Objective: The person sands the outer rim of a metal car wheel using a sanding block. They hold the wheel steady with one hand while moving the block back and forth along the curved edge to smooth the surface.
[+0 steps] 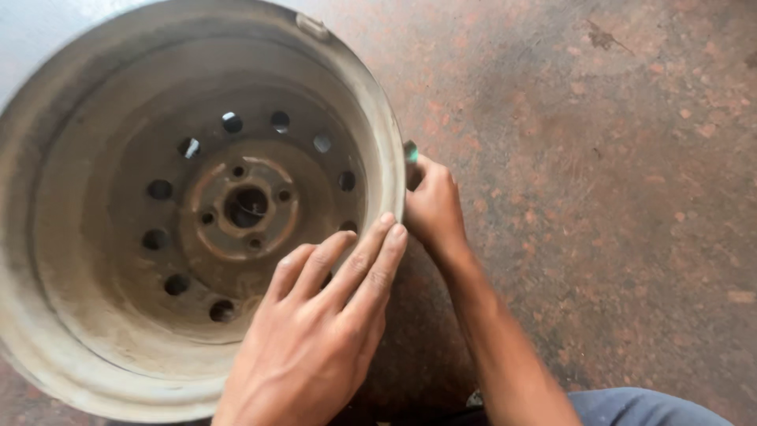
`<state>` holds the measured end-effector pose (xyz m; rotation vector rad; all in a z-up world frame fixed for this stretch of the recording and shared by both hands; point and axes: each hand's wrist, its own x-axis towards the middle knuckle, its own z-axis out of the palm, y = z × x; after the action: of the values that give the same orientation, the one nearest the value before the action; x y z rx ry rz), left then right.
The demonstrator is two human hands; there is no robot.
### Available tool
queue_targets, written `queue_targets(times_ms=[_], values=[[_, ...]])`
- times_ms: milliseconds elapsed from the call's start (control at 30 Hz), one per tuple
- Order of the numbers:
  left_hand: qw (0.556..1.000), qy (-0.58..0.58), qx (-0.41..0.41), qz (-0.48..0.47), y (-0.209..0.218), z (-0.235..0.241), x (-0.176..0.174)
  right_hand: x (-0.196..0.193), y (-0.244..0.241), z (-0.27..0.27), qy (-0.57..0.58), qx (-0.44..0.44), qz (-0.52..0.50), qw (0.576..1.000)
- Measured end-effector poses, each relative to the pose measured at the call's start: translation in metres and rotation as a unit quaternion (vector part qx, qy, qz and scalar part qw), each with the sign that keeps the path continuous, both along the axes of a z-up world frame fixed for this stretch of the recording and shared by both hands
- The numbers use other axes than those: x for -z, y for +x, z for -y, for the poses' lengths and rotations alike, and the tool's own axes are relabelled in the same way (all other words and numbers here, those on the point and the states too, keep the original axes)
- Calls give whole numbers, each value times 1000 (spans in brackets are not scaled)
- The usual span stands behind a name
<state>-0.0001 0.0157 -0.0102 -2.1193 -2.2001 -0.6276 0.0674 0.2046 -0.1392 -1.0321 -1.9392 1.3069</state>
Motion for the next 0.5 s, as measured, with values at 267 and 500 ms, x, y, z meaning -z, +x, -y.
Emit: queue_targets(times_ms=[267,500], values=[[1000,-4,-14,-14,-1,1,5,-4,-3,-4,-65,-11,12,998],[1000,18,-19,-9,-1,-3,6,-8,0,0,2,-6,10,1000]])
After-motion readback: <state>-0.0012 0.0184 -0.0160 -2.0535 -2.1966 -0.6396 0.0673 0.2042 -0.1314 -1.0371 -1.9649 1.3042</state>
